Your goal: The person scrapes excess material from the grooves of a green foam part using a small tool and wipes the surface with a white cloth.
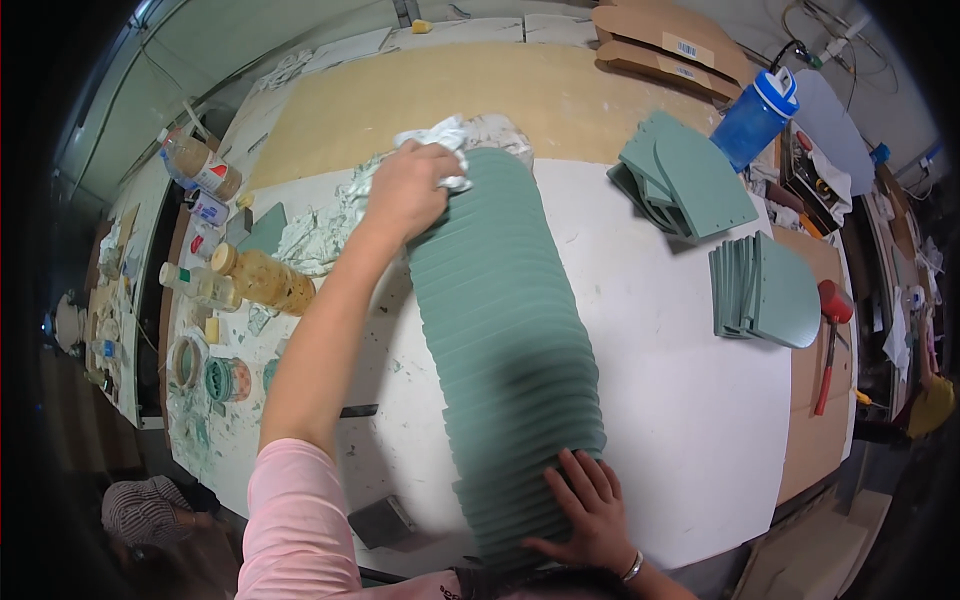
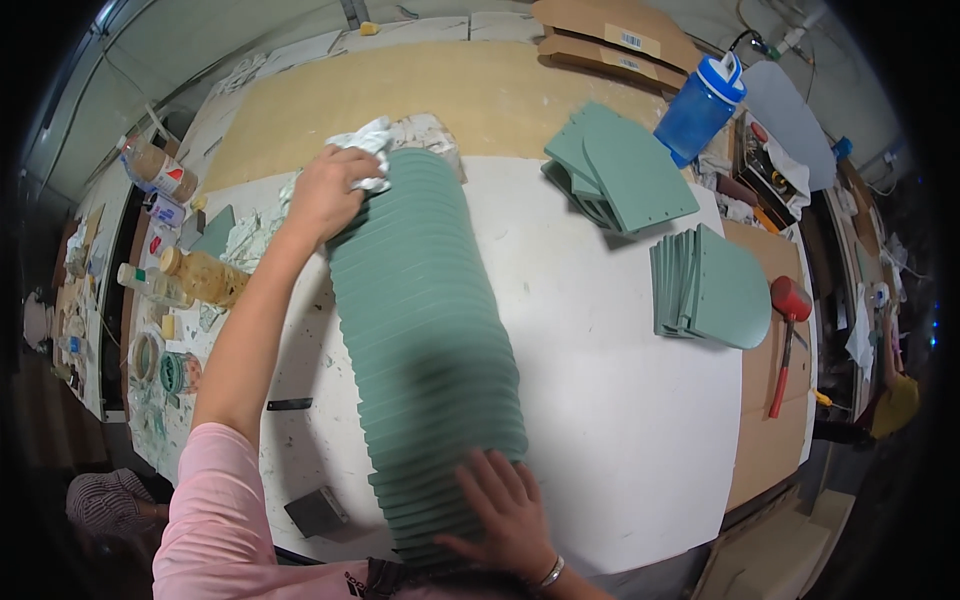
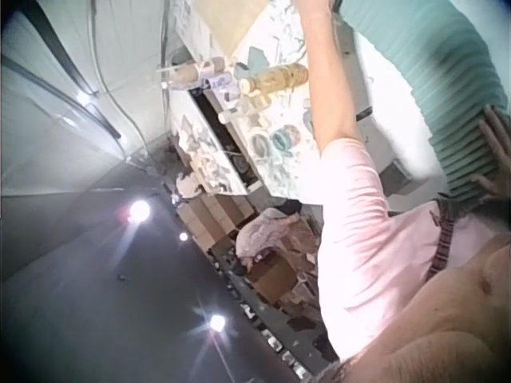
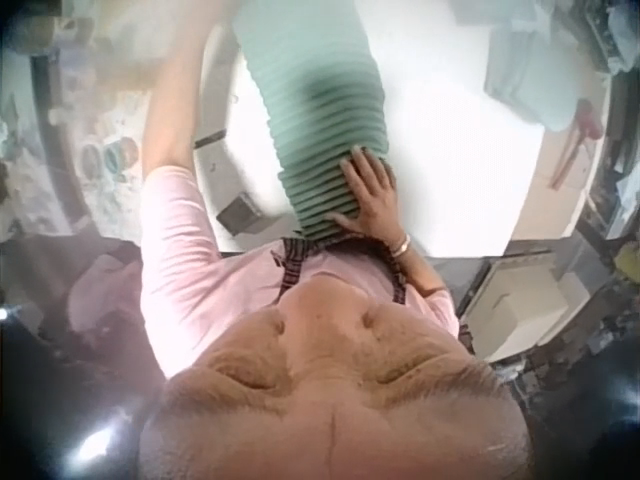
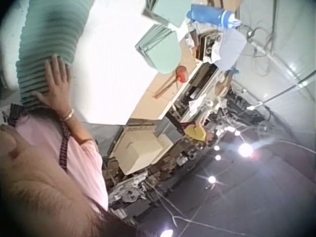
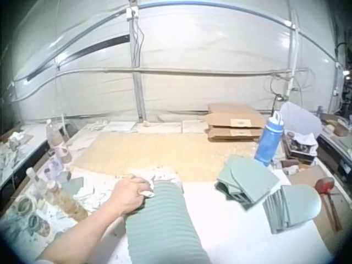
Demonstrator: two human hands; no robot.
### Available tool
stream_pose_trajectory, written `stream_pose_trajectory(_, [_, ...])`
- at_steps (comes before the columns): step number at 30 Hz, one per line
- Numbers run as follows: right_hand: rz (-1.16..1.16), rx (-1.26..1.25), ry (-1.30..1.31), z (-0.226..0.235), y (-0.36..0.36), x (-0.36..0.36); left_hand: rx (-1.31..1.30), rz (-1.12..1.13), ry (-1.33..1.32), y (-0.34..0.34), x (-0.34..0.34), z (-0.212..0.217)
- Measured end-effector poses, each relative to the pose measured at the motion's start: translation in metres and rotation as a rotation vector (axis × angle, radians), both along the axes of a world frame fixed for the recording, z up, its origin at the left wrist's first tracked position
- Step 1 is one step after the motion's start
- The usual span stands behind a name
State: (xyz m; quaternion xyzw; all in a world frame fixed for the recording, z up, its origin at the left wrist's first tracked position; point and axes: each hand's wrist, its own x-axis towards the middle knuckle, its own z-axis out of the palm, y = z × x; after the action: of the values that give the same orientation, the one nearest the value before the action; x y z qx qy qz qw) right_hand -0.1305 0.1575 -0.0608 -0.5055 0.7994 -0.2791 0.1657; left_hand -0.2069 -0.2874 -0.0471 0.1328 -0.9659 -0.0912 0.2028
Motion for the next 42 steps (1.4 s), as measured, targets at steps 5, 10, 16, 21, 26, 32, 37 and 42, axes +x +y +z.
stream_pose_trajectory(5, [-0.006,-0.027,0.005,0.000,-0.002,0.003,-0.003,0.146,-0.086,-0.009,0.023,0.008])
stream_pose_trajectory(10, [0.006,-0.016,0.008,0.003,-0.001,0.001,-0.003,0.144,-0.094,0.002,-0.004,0.012])
stream_pose_trajectory(16, [-0.009,-0.027,-0.004,0.000,-0.001,0.004,0.153,0.406,-0.286,-0.009,0.035,0.032])
stream_pose_trajectory(21, [-0.001,-0.017,-0.004,0.002,-0.002,0.003,0.222,-0.021,0.090,0.036,0.012,0.021])
stream_pose_trajectory(26, [0.044,-0.012,0.026,-0.003,0.003,0.000,0.171,-0.243,0.037,0.030,0.052,0.004])
stream_pose_trajectory(32, [0.036,-0.030,0.010,0.003,-0.002,0.002,0.050,0.156,-0.229,-0.006,0.102,0.025])
stream_pose_trajectory(37, [0.016,-0.019,0.002,0.001,0.001,0.003,0.175,-0.150,0.120,0.040,0.037,0.010])
stream_pose_trajectory(42, [0.038,-0.006,0.018,0.001,0.003,0.003,0.228,-0.148,0.039,0.023,0.080,-0.001])
